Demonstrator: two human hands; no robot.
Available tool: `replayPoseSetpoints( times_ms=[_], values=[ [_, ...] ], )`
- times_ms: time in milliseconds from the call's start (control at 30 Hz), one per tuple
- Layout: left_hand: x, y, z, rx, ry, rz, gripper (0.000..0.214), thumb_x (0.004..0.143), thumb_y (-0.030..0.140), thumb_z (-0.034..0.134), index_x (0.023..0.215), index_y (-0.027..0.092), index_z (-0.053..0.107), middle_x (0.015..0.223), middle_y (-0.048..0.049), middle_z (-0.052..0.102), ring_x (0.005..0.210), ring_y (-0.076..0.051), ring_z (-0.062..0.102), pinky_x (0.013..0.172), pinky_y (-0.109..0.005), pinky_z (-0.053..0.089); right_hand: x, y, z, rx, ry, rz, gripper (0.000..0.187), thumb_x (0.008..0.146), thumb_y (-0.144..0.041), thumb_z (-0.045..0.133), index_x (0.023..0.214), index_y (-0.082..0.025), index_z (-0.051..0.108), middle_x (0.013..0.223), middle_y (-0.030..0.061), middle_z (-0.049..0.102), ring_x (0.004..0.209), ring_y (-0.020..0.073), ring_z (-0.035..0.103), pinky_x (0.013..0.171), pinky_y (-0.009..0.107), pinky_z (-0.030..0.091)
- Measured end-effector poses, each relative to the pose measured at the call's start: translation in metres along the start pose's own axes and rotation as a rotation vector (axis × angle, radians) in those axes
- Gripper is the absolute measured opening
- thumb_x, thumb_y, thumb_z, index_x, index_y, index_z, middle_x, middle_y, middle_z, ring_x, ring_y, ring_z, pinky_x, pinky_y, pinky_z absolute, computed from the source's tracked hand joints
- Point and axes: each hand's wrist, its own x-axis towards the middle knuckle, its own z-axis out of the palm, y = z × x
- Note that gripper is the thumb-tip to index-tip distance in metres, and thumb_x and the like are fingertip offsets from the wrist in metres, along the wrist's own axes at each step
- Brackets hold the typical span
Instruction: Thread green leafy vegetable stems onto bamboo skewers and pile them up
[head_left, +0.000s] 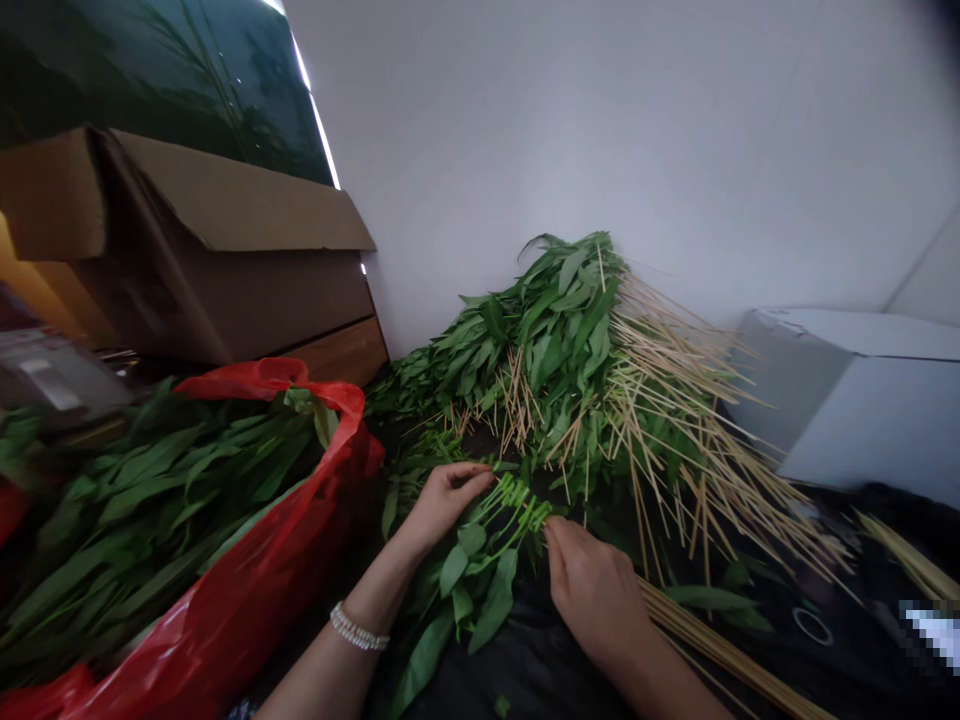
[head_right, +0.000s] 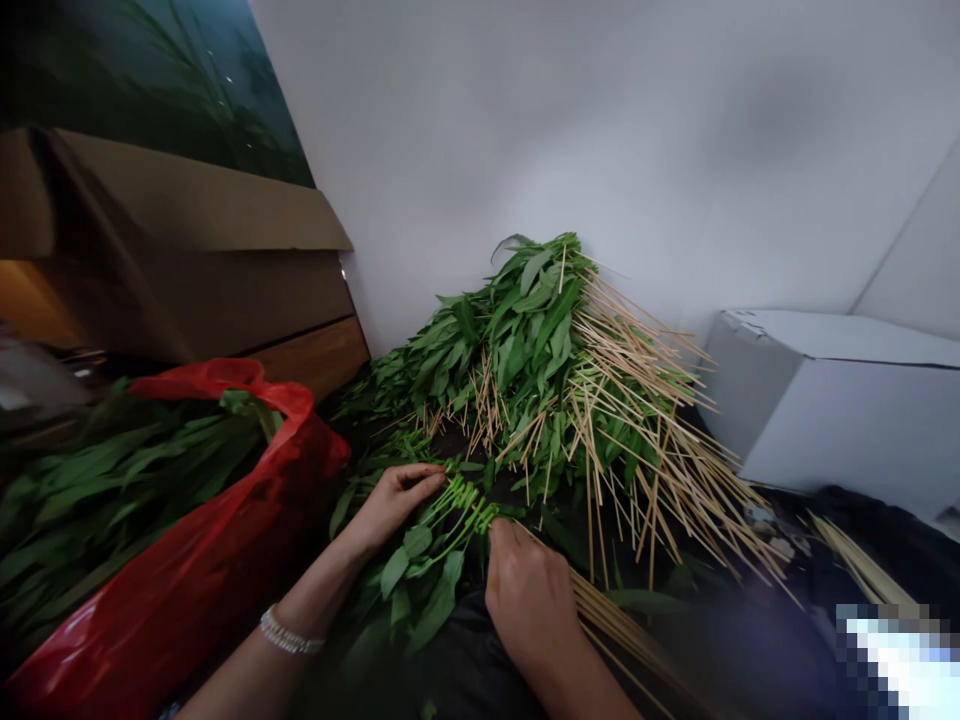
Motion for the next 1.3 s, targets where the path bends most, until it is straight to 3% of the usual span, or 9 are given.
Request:
replayPoseSetpoints(
  times_ms=[133,300,500,1300],
  values=[
    [0.002,-0.001,-0.002,0.039,0.033,0.083,0.024,0.073,0.037,0.068,0.078,0.014,0.074,0.085,-0.0067,0.073,0.083,-0.02,0.064,0.081,-0.029,0.046,0.0,0.0,-0.001,0.015,-0.009,0.0,0.019,0.092,-0.013,0.038,0.085,-0.022,0.054,0.078,-0.001,0.064,0.069,0.0149,0.063,0.057,0.026,0.03],
    [0.002,-0.005,-0.002,-0.104,-0.01,-0.01,0.033,0.072,0.036,0.069,0.096,0.014,0.07,0.08,-0.0057,0.074,0.077,-0.019,0.066,0.078,-0.03,0.049,0.0,0.0,-0.001,-0.005,-0.014,0.017,0.019,0.092,-0.013,0.039,0.087,-0.021,0.055,0.078,-0.0009,0.065,0.069,0.0151,0.063,0.058,0.026,0.03],
    [0.0,-0.002,0.0,-0.015,0.043,0.021,0.024,0.071,0.033,0.07,0.085,0.014,0.074,0.086,-0.0062,0.075,0.08,-0.02,0.066,0.078,-0.028,0.049,0.001,0.0,-0.001,-0.008,-0.022,0.029,0.018,0.091,-0.012,0.04,0.088,-0.021,0.056,0.08,-0.0006,0.066,0.071,0.0145,0.063,0.059,0.025,0.03],
    [-0.003,0.005,0.001,0.092,0.05,0.059,0.023,0.071,0.032,0.068,0.085,0.014,0.075,0.085,-0.007,0.076,0.077,-0.021,0.068,0.074,-0.029,0.051,0.001,0.0,-0.003,-0.008,-0.038,0.035,0.02,0.09,-0.011,0.04,0.084,-0.022,0.056,0.077,-0.0016,0.065,0.069,0.0143,0.063,0.057,0.026,0.03]
  ],
)
